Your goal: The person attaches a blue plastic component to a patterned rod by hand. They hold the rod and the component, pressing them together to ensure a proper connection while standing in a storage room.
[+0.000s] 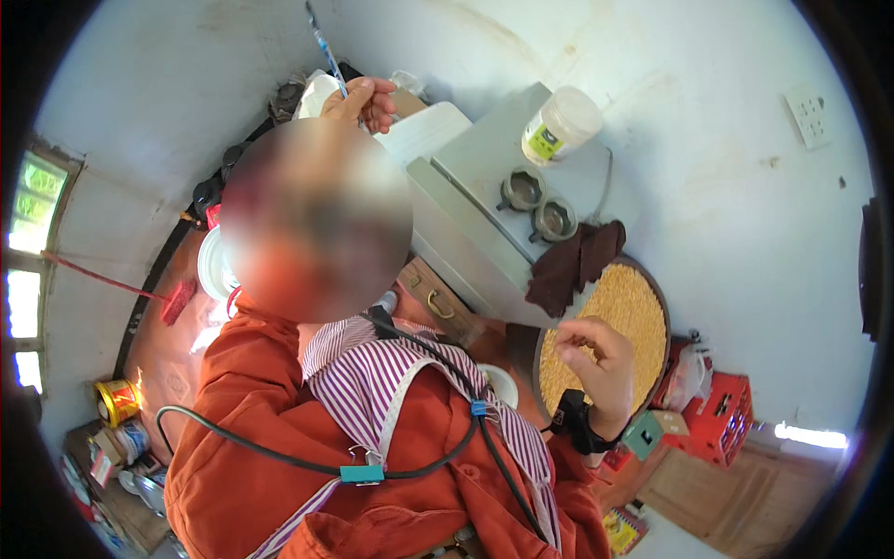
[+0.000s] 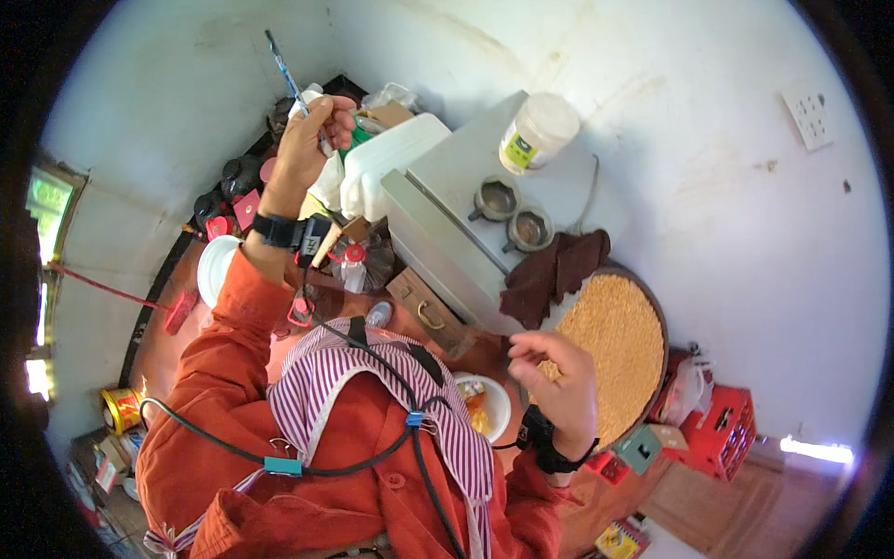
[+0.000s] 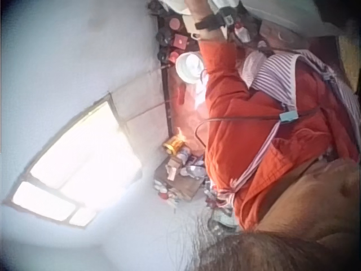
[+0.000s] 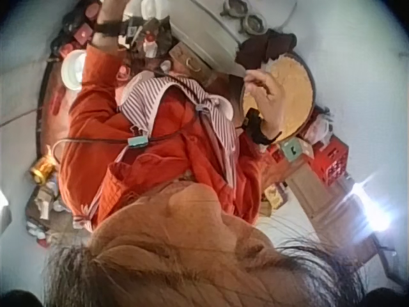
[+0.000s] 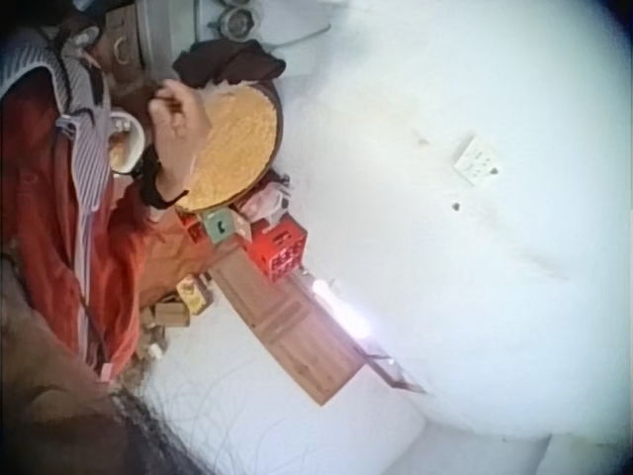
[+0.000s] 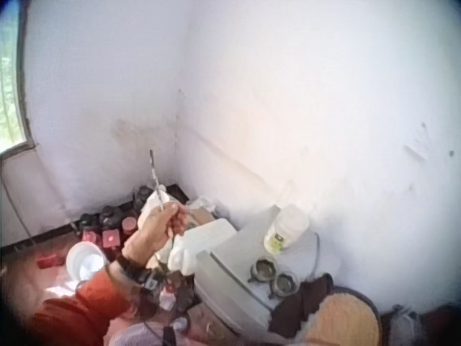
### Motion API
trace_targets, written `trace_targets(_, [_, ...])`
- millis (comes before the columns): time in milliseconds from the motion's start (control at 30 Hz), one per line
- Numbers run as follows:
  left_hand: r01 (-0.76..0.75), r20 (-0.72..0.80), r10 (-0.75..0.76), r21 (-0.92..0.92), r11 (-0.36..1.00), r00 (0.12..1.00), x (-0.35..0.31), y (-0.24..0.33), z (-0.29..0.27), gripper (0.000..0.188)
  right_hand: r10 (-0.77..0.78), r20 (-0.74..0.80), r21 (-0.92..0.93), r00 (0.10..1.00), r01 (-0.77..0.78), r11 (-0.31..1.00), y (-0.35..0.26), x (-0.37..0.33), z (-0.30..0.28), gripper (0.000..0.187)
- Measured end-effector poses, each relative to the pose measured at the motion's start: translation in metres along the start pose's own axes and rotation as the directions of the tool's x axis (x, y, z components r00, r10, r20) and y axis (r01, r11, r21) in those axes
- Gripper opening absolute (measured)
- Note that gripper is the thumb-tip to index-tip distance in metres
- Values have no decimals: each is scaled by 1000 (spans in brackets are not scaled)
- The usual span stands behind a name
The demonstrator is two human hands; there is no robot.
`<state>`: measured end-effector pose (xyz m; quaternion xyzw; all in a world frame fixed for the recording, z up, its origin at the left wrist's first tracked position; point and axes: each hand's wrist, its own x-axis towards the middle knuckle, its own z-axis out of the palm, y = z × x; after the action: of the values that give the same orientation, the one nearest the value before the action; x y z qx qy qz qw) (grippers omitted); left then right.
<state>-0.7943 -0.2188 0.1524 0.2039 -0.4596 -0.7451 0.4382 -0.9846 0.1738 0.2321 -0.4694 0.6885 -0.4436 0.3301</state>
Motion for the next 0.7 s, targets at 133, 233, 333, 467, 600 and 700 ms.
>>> trace_targets(133, [115,281,-164,183,976,946,-45,34,42,23,-341,395,-16,853,378,926,-54,-2,6,38])
trace_targets(233, [111,349,-185,221,969,919,-76,50,60,20,-398,442,-5,804,446,895,-64,-1,24,46])
trace_targets(333, [-157,547,32,183,970,836,-101,63,64,22,-445,473,-17,760,513,858,-61,4,32,48])
trace_targets(467, [-96,786,-4,81,992,618,-112,94,75,22,-515,425,-4,744,571,821,-55,3,39,41])
trace_targets(600, [-119,819,-81,179,977,568,-119,82,79,20,-586,456,4,670,657,754,-68,4,41,34])
trace_targets(700, [2,739,-256,326,945,624,-125,77,88,25,-612,385,-8,690,666,746,-66,2,43,33])
